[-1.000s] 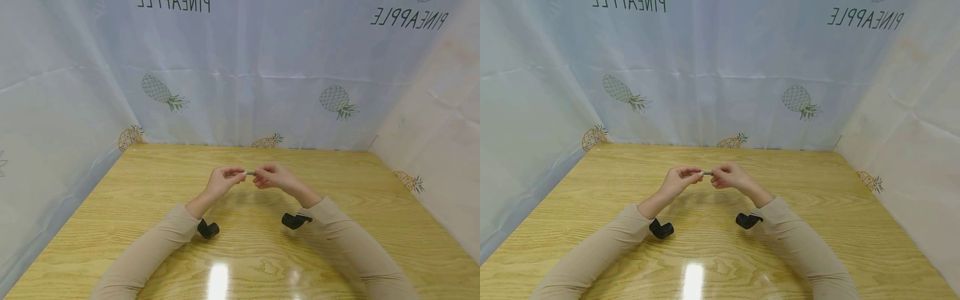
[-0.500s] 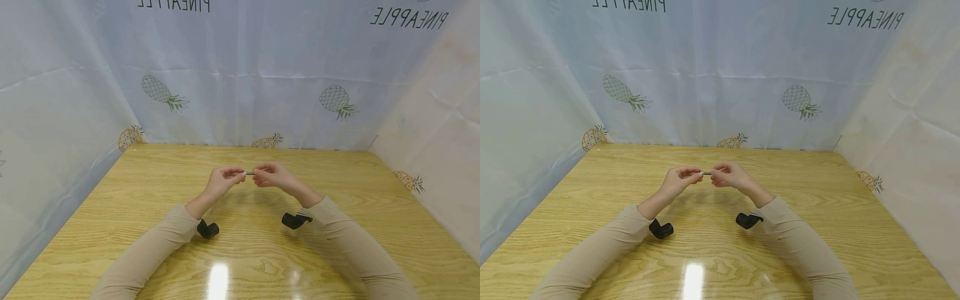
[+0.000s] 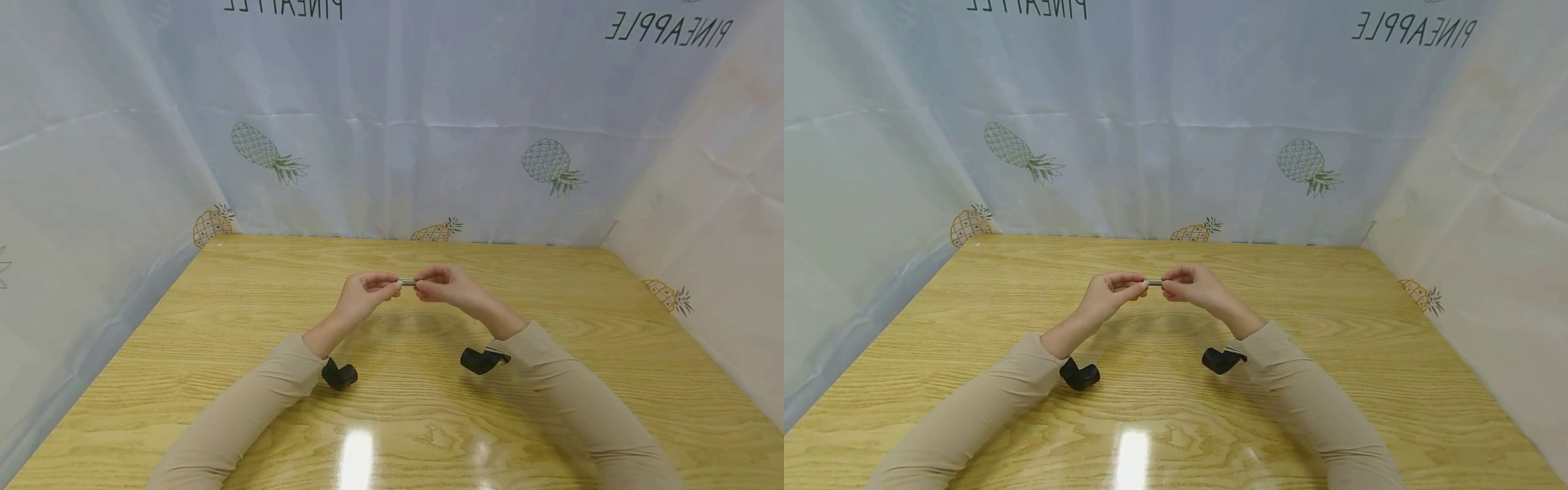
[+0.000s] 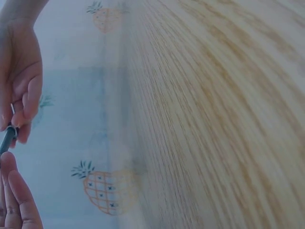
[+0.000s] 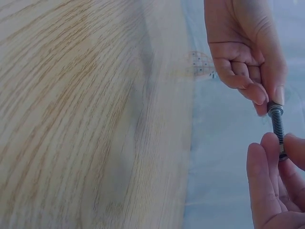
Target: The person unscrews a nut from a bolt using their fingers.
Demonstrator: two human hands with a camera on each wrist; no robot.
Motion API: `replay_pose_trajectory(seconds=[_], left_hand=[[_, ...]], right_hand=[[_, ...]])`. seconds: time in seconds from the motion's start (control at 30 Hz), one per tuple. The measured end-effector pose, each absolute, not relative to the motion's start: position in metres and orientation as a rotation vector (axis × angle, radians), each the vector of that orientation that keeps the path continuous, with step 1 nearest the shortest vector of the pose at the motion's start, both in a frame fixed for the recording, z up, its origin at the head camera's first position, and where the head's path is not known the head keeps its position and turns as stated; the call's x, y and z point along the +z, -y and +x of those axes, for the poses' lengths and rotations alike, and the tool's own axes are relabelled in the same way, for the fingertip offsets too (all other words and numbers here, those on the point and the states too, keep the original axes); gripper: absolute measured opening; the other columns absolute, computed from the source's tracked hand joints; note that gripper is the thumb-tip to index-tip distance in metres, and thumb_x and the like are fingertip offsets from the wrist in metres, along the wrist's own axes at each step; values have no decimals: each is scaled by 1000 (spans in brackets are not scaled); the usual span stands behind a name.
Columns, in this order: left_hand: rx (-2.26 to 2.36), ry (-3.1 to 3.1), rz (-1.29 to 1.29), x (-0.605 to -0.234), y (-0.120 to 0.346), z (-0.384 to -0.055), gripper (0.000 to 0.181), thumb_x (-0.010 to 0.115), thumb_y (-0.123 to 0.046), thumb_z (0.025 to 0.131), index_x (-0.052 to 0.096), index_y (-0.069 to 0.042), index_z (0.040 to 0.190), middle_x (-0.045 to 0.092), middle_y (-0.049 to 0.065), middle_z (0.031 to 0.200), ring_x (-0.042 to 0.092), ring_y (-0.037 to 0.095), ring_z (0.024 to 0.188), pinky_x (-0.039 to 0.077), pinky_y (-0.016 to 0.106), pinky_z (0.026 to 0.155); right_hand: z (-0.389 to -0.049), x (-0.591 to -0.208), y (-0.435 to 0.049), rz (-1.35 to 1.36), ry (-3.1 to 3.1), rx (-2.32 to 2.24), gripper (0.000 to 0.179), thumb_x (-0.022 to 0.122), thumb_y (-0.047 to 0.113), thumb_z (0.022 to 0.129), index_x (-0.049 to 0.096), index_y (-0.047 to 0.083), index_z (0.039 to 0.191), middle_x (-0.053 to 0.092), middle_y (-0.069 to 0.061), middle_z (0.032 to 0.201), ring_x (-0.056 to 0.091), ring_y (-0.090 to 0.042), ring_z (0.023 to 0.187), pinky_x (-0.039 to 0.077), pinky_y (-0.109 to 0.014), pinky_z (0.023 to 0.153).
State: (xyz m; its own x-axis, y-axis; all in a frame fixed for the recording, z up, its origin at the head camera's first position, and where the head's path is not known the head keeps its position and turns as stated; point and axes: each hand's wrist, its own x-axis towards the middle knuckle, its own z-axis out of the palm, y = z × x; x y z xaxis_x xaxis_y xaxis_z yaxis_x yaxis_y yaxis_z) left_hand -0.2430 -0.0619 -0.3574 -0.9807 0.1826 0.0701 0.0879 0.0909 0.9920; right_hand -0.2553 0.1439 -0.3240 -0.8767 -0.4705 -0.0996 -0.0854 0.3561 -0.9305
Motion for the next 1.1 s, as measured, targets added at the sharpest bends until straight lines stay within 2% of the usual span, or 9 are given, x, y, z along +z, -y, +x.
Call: replay_pose_trajectory(seconds=[0.13, 0.37, 0.53, 0.7, 0.83, 1.1], left_hand=[[2056, -2273, 278, -356, 62, -242, 27, 65, -16, 88, 66, -2, 111, 71, 16, 99, 67, 9, 84, 56, 34, 87], [2064, -2263, 274, -356, 62, -243, 27, 65, -16, 88, 66, -1, 110, 71, 16, 99, 68, 10, 84, 53, 42, 92], [2055, -2271, 282, -356, 62, -243, 26, 65, -16, 88, 67, -2, 110, 72, 14, 96, 68, 9, 84, 55, 36, 89], [2047, -2277, 291, -357, 62, -243, 27, 65, -15, 88, 66, -2, 112, 73, 8, 92, 68, 10, 84, 56, 35, 87], [2054, -2260, 274, -357, 63, -244, 27, 65, -14, 88, 66, -2, 111, 73, 10, 94, 68, 10, 84, 56, 36, 88], [2041, -2243, 247, -356, 64, -244, 27, 65, -16, 88, 66, -2, 111, 73, 10, 96, 68, 10, 86, 56, 35, 88]], right_hand=[[-255, -324, -145, -513, -2288, -1533, 33, 56, 15, 94, 51, -3, 122, 58, -22, 114, 58, -35, 109, 47, -47, 100], [-256, -325, -145, -521, -2283, -1547, 32, 56, 14, 94, 52, -2, 121, 55, -28, 119, 54, -41, 114, 46, -48, 101], [-257, -325, -147, -542, -2278, -1560, 32, 57, 13, 93, 53, -3, 121, 59, -22, 114, 57, -36, 112, 46, -49, 101], [-258, -327, -148, -544, -2253, -1576, 33, 57, 10, 93, 52, -3, 122, 61, -15, 110, 53, -42, 117, 45, -49, 102], [-258, -327, -148, -540, -2255, -1569, 33, 57, 9, 92, 52, -3, 123, 60, -17, 112, 52, -43, 117, 45, -49, 102], [-256, -327, -150, -534, -2280, -1544, 35, 57, 10, 92, 51, -3, 125, 60, -20, 116, 56, -37, 114, 46, -47, 102]])
